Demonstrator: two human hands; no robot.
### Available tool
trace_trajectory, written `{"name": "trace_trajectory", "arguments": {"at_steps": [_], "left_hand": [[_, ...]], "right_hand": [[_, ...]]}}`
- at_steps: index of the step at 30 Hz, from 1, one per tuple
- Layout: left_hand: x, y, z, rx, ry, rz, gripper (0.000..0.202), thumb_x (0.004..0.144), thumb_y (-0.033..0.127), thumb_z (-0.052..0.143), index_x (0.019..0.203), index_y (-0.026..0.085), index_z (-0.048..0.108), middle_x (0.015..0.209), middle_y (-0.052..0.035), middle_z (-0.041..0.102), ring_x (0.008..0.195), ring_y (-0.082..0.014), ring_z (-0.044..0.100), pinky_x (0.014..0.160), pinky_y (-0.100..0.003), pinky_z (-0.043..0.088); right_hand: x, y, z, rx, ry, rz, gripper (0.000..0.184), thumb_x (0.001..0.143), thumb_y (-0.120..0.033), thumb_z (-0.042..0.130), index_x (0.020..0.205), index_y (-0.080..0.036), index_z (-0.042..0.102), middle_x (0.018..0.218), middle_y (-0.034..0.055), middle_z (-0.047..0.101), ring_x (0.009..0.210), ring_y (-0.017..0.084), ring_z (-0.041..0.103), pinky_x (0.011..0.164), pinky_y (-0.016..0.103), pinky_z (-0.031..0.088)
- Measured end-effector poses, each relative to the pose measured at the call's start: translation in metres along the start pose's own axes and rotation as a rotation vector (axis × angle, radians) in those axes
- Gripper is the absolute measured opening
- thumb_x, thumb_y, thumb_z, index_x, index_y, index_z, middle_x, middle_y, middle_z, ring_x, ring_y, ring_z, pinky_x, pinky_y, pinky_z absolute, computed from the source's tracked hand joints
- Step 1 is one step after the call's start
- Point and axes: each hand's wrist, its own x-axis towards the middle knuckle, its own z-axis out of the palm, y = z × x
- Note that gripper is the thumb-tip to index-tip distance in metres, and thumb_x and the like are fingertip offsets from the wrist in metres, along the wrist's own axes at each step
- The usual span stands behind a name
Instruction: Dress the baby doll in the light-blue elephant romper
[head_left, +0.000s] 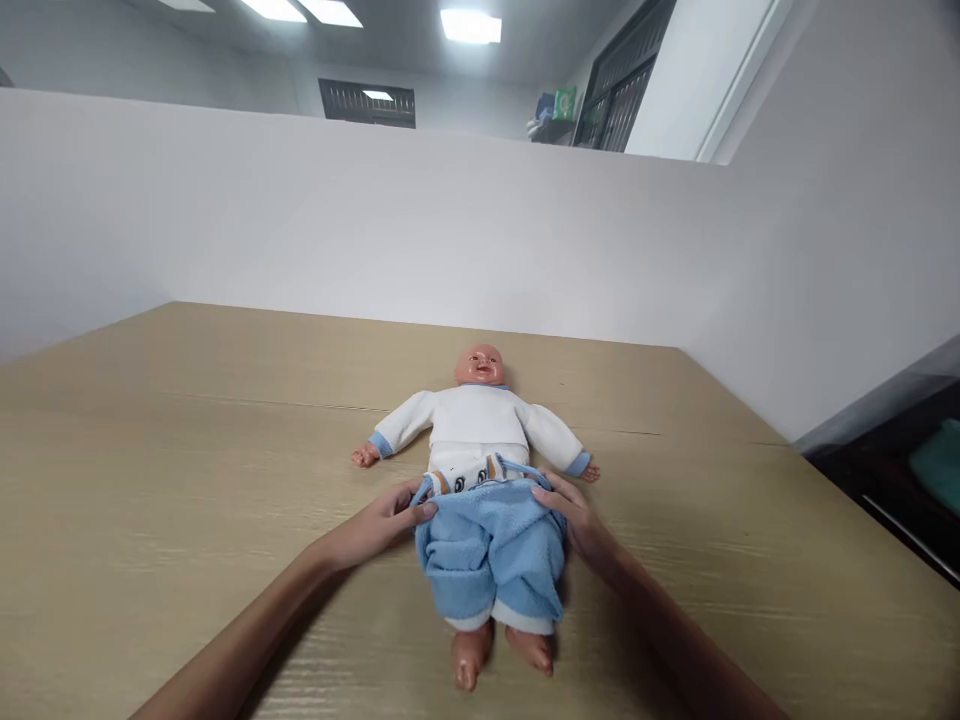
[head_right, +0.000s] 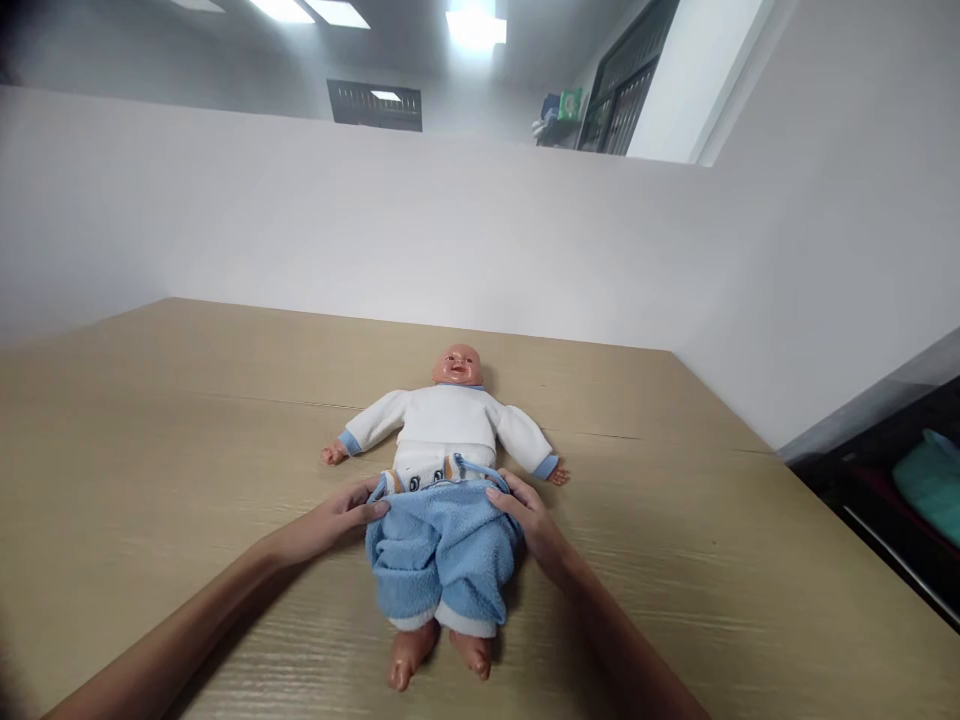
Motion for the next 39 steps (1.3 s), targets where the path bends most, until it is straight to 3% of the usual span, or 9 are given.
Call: {"name": "trace_trajectory", "arguments": {"at_steps": [4, 11, 15, 18, 22, 25, 29, 34, 39], "left_hand": [[0.003, 0.009, -0.003, -0.024, 0.039, -0.028, 0.041, 0.098, 0.058, 0.069, 0.115, 0.021, 0.069, 0.116, -0.0067, 0.068, 0.114, -0.0267, 0.06, 0.1, -0.036, 0.047], [0.043, 0.051, -0.022, 0.132, 0.252, 0.122, 0.039, 0.098, 0.059, 0.069, 0.104, 0.02, 0.067, 0.096, -0.0003, 0.061, 0.092, -0.0198, 0.055, 0.084, -0.029, 0.043], [0.056, 0.04, -0.032, 0.327, 0.377, 0.123, 0.043, 0.099, 0.063, 0.064, 0.096, 0.02, 0.063, 0.088, 0.0023, 0.055, 0.084, -0.0181, 0.05, 0.077, -0.028, 0.039], [0.051, 0.016, -0.037, 0.345, 0.342, 0.079, 0.044, 0.1, 0.064, 0.062, 0.1, 0.02, 0.065, 0.093, 0.0006, 0.058, 0.09, -0.0208, 0.052, 0.082, -0.03, 0.041], [0.041, -0.006, -0.041, 0.149, 0.259, 0.081, 0.042, 0.102, 0.061, 0.059, 0.106, 0.02, 0.066, 0.101, -0.0034, 0.061, 0.097, -0.0236, 0.054, 0.09, -0.033, 0.043], [0.039, -0.01, -0.04, -0.016, 0.272, 0.083, 0.039, 0.103, 0.059, 0.06, 0.103, 0.02, 0.063, 0.095, -0.0022, 0.058, 0.089, -0.0208, 0.051, 0.084, -0.032, 0.043], [0.037, -0.004, -0.037, -0.082, 0.27, 0.07, 0.04, 0.101, 0.059, 0.064, 0.098, 0.019, 0.06, 0.083, 0.0016, 0.047, 0.075, -0.0158, 0.041, 0.068, -0.028, 0.034], [0.037, 0.03, -0.035, 0.182, 0.309, 0.182, 0.039, 0.101, 0.056, 0.067, 0.094, 0.018, 0.061, 0.085, 0.001, 0.047, 0.08, -0.016, 0.043, 0.071, -0.028, 0.033], [0.053, 0.044, -0.034, 0.31, 0.351, 0.206, 0.042, 0.103, 0.061, 0.058, 0.094, 0.02, 0.058, 0.086, 0.0016, 0.049, 0.08, -0.0166, 0.045, 0.072, -0.029, 0.037]], "right_hand": [[0.0, -0.032, -0.001, -0.16, -0.159, -0.085, 0.032, 0.092, -0.051, 0.076, 0.107, -0.023, 0.074, 0.099, 0.0013, 0.069, 0.093, 0.022, 0.062, 0.086, 0.032, 0.049], [0.055, -0.038, 0.005, -0.114, 0.001, -0.153, 0.038, 0.087, -0.049, 0.074, 0.117, -0.026, 0.071, 0.117, 0.0035, 0.071, 0.109, 0.026, 0.061, 0.1, 0.035, 0.049], [0.073, -0.024, 0.006, -0.239, 0.077, -0.208, 0.032, 0.088, -0.053, 0.074, 0.098, -0.024, 0.069, 0.096, 0.0008, 0.067, 0.094, 0.024, 0.058, 0.09, 0.033, 0.049], [0.065, -0.01, 0.007, -0.27, 0.115, -0.198, 0.038, 0.089, -0.06, 0.074, 0.094, -0.023, 0.067, 0.091, 0.0001, 0.065, 0.093, 0.024, 0.058, 0.092, 0.034, 0.048], [0.052, 0.0, 0.01, -0.195, 0.09, -0.137, 0.044, 0.091, -0.066, 0.072, 0.105, -0.025, 0.072, 0.11, 0.0036, 0.073, 0.112, 0.028, 0.061, 0.11, 0.04, 0.045], [0.05, 0.001, 0.011, -0.057, 0.026, -0.046, 0.046, 0.088, -0.065, 0.076, 0.115, -0.027, 0.076, 0.121, 0.005, 0.075, 0.121, 0.031, 0.062, 0.117, 0.045, 0.043], [0.047, -0.01, 0.005, -0.063, -0.063, -0.02, 0.04, 0.089, -0.061, 0.076, 0.113, -0.028, 0.077, 0.115, 0.0041, 0.075, 0.111, 0.03, 0.065, 0.108, 0.045, 0.048], [0.044, -0.04, 0.004, -0.311, -0.098, -0.206, 0.032, 0.096, -0.056, 0.071, 0.093, -0.024, 0.067, 0.088, 0.0, 0.061, 0.084, 0.022, 0.054, 0.078, 0.033, 0.044], [0.066, -0.034, 0.013, -0.24, 0.064, -0.28, 0.032, 0.098, -0.06, 0.064, 0.1, -0.028, 0.062, 0.092, -0.0007, 0.061, 0.089, 0.023, 0.054, 0.084, 0.032, 0.045]]}}
